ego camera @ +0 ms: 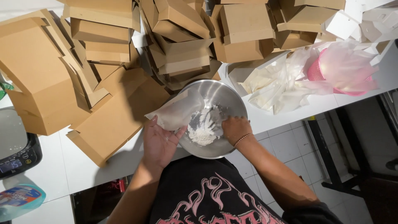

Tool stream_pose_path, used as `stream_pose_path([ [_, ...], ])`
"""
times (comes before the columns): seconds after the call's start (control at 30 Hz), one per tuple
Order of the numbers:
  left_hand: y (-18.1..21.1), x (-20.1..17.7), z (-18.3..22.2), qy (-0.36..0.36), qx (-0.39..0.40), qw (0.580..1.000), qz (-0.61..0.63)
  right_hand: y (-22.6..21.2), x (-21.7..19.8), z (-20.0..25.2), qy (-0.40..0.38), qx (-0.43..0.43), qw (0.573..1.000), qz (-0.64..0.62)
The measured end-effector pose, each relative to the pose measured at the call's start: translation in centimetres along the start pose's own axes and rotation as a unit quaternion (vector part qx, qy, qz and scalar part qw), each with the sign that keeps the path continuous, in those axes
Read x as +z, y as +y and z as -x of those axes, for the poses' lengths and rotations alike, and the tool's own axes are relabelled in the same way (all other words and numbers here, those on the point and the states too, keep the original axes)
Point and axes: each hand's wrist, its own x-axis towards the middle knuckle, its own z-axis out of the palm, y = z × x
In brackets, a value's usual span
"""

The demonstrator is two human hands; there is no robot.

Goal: Scooping white powder from a bowl into small plastic bags using a spoon at a packaging station.

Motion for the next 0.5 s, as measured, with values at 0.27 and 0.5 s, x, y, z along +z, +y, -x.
stream_pose_path([
  [0.27,1.8,0.6,0.9,0.004,-0.017,1.0,-0.004,-3.7,2.3,-2.7,-0.026,0.023,0.935,-0.354],
  [0.5,2.7,2.2,1.2,0.01,0.0,1.0,-0.002,-1.3,-4.4,1.2,0.006,0.085,0.859,-0.506],
])
